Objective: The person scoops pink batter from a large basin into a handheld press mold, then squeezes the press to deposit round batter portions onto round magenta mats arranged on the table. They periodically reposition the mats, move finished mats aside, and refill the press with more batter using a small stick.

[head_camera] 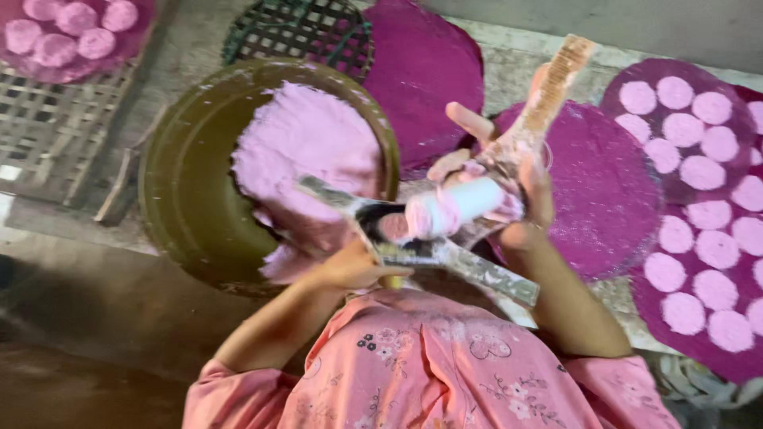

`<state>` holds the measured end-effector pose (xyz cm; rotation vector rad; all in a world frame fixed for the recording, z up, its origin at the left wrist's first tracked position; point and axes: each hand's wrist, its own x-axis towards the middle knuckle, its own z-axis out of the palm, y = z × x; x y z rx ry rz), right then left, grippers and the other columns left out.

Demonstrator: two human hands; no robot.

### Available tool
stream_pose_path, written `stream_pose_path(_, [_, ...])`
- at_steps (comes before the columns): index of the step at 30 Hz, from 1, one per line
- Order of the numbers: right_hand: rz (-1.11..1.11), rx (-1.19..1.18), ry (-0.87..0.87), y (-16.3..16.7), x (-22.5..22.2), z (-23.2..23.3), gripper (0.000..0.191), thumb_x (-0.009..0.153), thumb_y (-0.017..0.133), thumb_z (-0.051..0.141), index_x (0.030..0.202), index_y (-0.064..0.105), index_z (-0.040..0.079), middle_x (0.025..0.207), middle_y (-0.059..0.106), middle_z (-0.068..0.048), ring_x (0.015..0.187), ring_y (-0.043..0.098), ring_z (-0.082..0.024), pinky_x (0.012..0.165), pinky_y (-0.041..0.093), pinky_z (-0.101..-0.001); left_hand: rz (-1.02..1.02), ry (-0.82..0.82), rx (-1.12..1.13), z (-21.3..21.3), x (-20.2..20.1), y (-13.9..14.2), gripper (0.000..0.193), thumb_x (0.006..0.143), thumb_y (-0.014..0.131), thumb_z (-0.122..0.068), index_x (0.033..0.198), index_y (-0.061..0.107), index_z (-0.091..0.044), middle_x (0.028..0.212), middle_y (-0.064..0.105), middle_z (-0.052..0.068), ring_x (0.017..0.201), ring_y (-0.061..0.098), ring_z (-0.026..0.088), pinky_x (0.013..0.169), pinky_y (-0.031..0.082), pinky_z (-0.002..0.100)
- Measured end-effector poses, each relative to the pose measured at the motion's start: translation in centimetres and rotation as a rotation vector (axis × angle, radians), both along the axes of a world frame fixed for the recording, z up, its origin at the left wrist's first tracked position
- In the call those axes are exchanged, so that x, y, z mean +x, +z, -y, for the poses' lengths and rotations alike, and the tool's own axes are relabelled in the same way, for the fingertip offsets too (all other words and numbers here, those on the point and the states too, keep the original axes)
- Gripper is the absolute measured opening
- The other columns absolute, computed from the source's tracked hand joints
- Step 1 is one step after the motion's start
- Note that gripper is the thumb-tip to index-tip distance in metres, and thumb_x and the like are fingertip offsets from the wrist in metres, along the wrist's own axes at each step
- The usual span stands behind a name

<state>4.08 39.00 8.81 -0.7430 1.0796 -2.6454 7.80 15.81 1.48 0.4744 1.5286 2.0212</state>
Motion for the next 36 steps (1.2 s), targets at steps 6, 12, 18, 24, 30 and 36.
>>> stream_pose_path(6, [-0.768, 1.011, -0.425, 2.9, 6.0, -9.2, 0.048, 0.097, 0.059, 0.035, 0.142, 0.053, 0.018, 0.133, 0.063, -0.030, 0.111, 0.074, -0.039, 0.085, 0.064, -0.0405, -0.644, 0.028, -0.576, -5.5, 0.7, 5.0, 0.033, 0.079, 0.088, -0.030, 0.096, 0.068, -0.009, 0.087, 0.073, 0.011, 0.080, 0.072, 0.027, 0.070, 0.056, 0.040])
stream_pose_path(12, [-1.102, 0.924, -0.511, 2.8, 9.0, -13.2, 0.061, 0.100, 0.054, 0.032, 0.158, 0.036, 0.027, 0.132, 0.061, -0.033, 0.118, 0.070, -0.045, 0.091, 0.065, -0.0490, -0.760, -0.109, -0.587, -11.8, 2.2, 5.8, 0.035, 0.076, 0.086, -0.033, 0.095, 0.067, -0.011, 0.084, 0.072, 0.010, 0.077, 0.072, 0.029, 0.066, 0.054, 0.042])
stream_pose_path(18, [-0.648, 0.890, -0.348, 2.0, 10.4, -18.5, 0.078, 0.106, 0.063, 0.038, 0.167, 0.016, 0.026, 0.164, 0.035, -0.026, 0.156, 0.041, -0.041, 0.125, 0.037, -0.0523, -0.868, -0.243, -0.462, -16.8, 0.4, 5.6, 0.028, 0.077, 0.085, -0.030, 0.095, 0.071, -0.013, 0.086, 0.072, 0.009, 0.081, 0.072, 0.025, 0.072, 0.054, 0.040])
stream_pose_path(24, [0.162, 0.771, 0.492, -0.9, 9.1, -26.8, 0.106, 0.082, 0.081, 0.062, 0.153, 0.043, -0.006, 0.149, 0.049, -0.023, 0.141, 0.047, -0.033, 0.120, 0.035, -0.0474, -0.465, -0.318, -0.337, -19.3, -2.9, 7.3, 0.043, 0.076, 0.086, -0.028, 0.113, 0.073, -0.010, 0.106, 0.077, 0.007, 0.098, 0.071, 0.014, 0.088, 0.058, 0.033])
stream_pose_path(30, [0.199, 0.655, 0.024, -6.3, 11.8, -28.0, 0.096, 0.074, 0.087, 0.056, 0.140, 0.048, -0.002, 0.127, 0.058, -0.018, 0.119, 0.060, -0.030, 0.103, 0.049, -0.0443, -0.180, -0.105, -0.123, -19.8, -13.4, 2.5, 0.074, 0.076, 0.068, -0.007, 0.147, 0.050, -0.007, 0.153, 0.053, 0.011, 0.113, 0.056, 0.030, 0.100, 0.050, 0.049])
stream_pose_path(36, [0.259, 0.595, -0.219, -6.4, 11.7, -28.7, 0.091, 0.076, 0.082, 0.045, 0.145, 0.043, 0.001, 0.131, 0.058, -0.018, 0.127, 0.057, -0.031, 0.114, 0.044, -0.0459, 0.235, 0.407, -0.153, -21.4, -16.7, -6.0, 0.075, 0.088, 0.069, -0.011, 0.154, 0.034, -0.006, 0.155, 0.045, 0.022, 0.143, 0.045, 0.035, 0.116, 0.040, 0.046])
